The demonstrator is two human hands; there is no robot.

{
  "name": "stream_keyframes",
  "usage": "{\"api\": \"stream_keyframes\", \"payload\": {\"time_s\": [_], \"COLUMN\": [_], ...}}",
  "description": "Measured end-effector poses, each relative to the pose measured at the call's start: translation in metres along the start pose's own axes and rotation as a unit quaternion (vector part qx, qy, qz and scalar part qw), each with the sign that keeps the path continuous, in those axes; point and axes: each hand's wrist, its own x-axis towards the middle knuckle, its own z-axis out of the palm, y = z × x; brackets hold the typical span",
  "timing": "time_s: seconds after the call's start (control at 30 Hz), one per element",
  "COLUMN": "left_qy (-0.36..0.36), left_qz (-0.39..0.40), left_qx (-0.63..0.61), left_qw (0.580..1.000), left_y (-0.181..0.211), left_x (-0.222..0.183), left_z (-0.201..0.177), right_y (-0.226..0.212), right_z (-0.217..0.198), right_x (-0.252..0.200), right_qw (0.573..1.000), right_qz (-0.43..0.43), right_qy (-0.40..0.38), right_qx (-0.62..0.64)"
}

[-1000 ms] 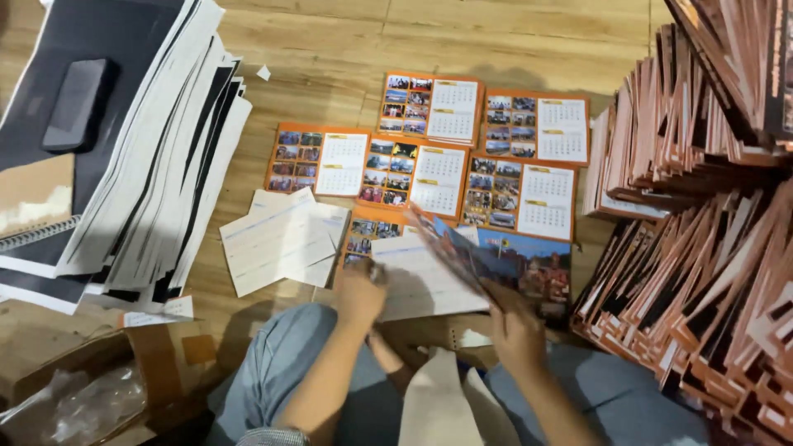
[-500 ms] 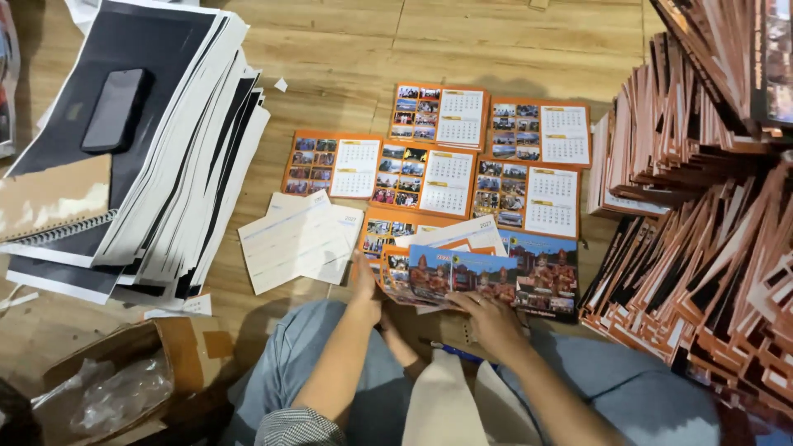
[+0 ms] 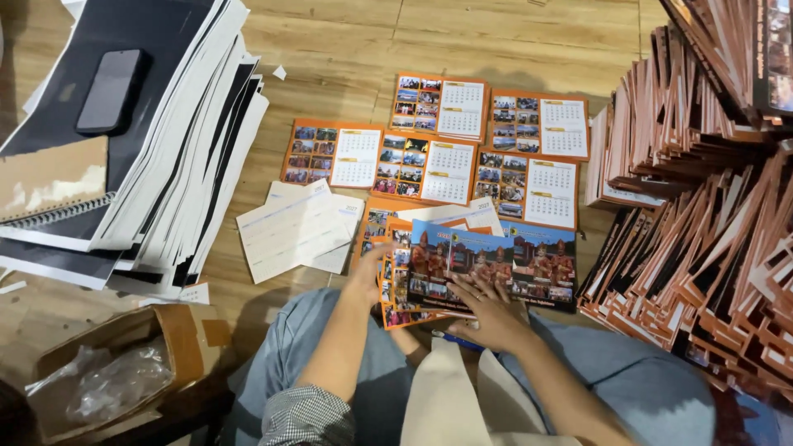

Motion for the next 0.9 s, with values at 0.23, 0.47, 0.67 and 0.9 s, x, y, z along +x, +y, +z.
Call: {"api": "stream_keyframes", "payload": {"time_s": [0.23,0.47,0.67,0.9], "left_qy": [0.018,-0.042,-0.029,0.023], "left_qz": [0.065,0.034,0.203,0.289], "left_qx": [0.333,0.265,0.156,0.288], "left_qw": [0.94,0.963,0.966,0.913], "left_y": [-0.065,-0.017,-0.041,-0.036], "left_x": [0.116,0.038,0.078,0.051], "left_z": [-0.058,-0.036,-0.045,-0.02], "right_y": [-0.015,0.042,0.037,0.078], "right_z": [-0.03,-0.036,-0.024,0.017], "right_x": [-0.019,-0.018,-0.018,0.002], "right_qw": [0.986,0.785,0.695,0.745], "right_qz": [-0.019,0.053,0.166,0.159], "right_qy": [0.016,0.484,0.192,0.374], "right_qx": [0.163,0.383,0.673,0.529]}}
